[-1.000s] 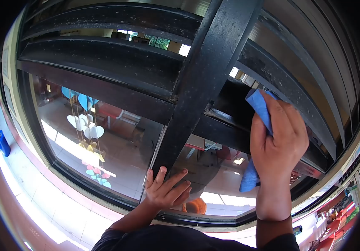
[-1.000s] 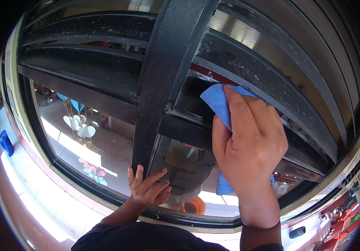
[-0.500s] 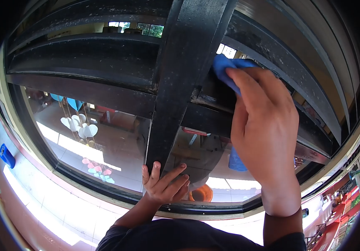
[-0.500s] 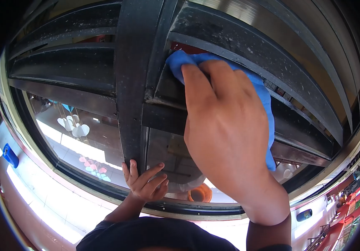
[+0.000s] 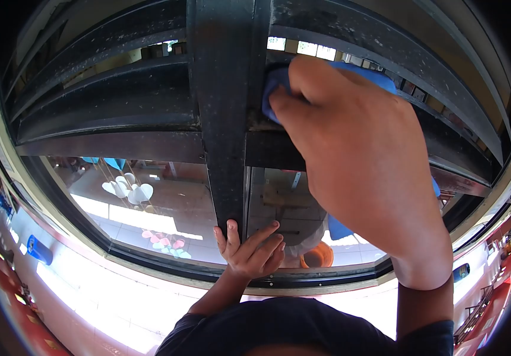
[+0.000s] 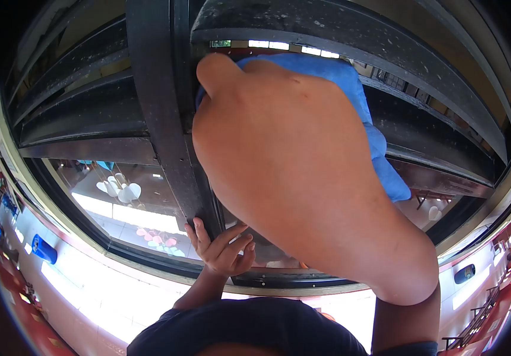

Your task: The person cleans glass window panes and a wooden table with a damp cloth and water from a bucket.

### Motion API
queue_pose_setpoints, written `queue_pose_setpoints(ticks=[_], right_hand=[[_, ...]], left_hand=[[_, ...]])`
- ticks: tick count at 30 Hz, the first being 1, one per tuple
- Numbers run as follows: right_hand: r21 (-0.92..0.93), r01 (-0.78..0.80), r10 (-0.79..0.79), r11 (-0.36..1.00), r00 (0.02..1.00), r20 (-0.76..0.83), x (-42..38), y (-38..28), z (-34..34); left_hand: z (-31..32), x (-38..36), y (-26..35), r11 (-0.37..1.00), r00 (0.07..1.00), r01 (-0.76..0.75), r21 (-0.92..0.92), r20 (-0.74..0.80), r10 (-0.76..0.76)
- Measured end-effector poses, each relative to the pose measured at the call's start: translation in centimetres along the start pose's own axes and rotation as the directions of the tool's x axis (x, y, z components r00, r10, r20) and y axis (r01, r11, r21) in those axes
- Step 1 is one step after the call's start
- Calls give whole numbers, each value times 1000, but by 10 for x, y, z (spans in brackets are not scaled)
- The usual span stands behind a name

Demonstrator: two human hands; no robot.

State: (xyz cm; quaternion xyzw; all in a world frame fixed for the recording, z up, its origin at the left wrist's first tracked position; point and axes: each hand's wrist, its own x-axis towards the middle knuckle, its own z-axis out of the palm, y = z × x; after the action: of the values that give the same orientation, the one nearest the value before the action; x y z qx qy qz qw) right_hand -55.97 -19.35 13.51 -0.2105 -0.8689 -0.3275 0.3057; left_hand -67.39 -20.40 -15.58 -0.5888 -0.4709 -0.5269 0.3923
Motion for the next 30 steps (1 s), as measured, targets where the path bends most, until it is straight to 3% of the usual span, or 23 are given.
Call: queue_pose_setpoints(ticks=[4, 8, 11, 14, 24, 27, 30], right_hand=[[137, 55, -50, 989, 998, -39, -22, 12, -14], [-8, -5, 3, 1000, 962, -275, -25, 20, -25], [-160, -64, 12, 985, 952, -306, -19, 8, -15], [-255, -109, 50, 961, 973, -226, 1, 1, 5], [101, 137, -139, 985, 990, 4, -2, 4, -1], [112, 51, -45, 992, 997, -54, -16, -2, 5], [52, 81, -71, 995, 983, -169, -14, 9, -4]], left_hand=[[1, -2, -2, 1000, 1000, -15, 15, -11, 15], [3, -4, -2, 1000, 999, -20, 15, -27, 21], [0, -3, -2, 1000, 1000, -5, 14, -12, 5], [0, -3, -3, 1000, 1000, -25, 9, -8, 25], [2, -1, -2, 998, 999, -40, 42, -17, 40], [0, -3, -3, 999, 1000, -29, 28, -2, 29], [-1, -5, -3, 1000, 1000, -18, 11, -7, 18]])
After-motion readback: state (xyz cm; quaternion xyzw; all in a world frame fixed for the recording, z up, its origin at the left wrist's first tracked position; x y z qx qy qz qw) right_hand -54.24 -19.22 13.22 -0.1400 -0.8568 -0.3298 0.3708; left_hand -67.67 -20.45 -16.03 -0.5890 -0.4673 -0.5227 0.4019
